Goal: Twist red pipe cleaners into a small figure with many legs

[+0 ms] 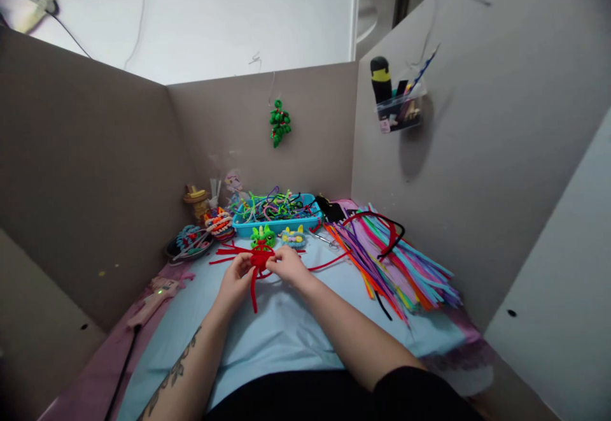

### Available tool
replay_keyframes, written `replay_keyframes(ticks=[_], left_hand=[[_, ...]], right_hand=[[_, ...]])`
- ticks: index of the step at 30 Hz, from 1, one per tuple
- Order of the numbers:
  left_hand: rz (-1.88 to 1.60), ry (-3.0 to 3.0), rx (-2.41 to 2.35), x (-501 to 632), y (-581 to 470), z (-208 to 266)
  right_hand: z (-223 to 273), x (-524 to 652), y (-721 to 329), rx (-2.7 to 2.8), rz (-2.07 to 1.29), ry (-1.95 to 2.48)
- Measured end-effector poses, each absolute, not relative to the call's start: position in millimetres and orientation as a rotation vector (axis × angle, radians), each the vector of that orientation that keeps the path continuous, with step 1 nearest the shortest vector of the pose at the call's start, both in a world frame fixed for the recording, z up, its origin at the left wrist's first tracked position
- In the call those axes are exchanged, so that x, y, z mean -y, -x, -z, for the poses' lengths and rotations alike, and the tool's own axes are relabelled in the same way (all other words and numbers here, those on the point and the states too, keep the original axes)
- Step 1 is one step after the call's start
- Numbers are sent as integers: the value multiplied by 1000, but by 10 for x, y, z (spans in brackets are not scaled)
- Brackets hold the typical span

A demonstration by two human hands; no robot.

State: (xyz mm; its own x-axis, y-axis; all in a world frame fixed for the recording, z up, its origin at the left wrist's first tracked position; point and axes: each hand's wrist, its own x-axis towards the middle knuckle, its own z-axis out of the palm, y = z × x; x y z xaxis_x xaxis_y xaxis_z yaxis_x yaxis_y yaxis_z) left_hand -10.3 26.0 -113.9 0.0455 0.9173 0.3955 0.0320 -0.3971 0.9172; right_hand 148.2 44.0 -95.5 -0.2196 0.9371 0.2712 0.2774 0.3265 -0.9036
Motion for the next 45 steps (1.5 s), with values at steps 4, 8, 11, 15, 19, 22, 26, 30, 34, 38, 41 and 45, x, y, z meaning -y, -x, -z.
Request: replay_keyframes(ticks=[4,8,11,15,19,22,26,30,34,38,41,45], left_hand=[[-1465,-1525,-976,-248,86,1139],[-1465,-1467,-968,-217,56,1110],[-1483,-1392,-954,-204,51,1076],[-1491,-1264,-966,-216,80,1033],[-1467,-1186,-972,-218,113,1003],[-1443,-1181,-954,-210,129,1009],[-1385,-1234,-925,-208,137,1025],[-1482,-1364,-1077,-210,143,1009],[-1777,-1474,-1294,-183,144,999],[-1639,-1487,-1219,-152,91,1010],[-1561,-1359,-1166,-156,53,1013],[-1533,-1147,-1070,-181,64,1016]], right_hand=[[1015,-434,-1397,1665,-647,1248],[1051,-432,-1348,1680,-488,1305],[1048,-439,-1366,1714,-487,1269],[989,-432,-1436,1894,-470,1115],[900,-394,-1504,2018,-267,1048],[865,-384,-1542,2021,-207,1017],[871,-408,-1561,2012,-230,949],[878,-429,-1544,1964,-286,943],[884,-435,-1517,1823,-280,1034],[916,-423,-1473,1742,-268,1041],[940,-398,-1421,1740,-307,1004],[947,-362,-1368,1744,-415,1004]])
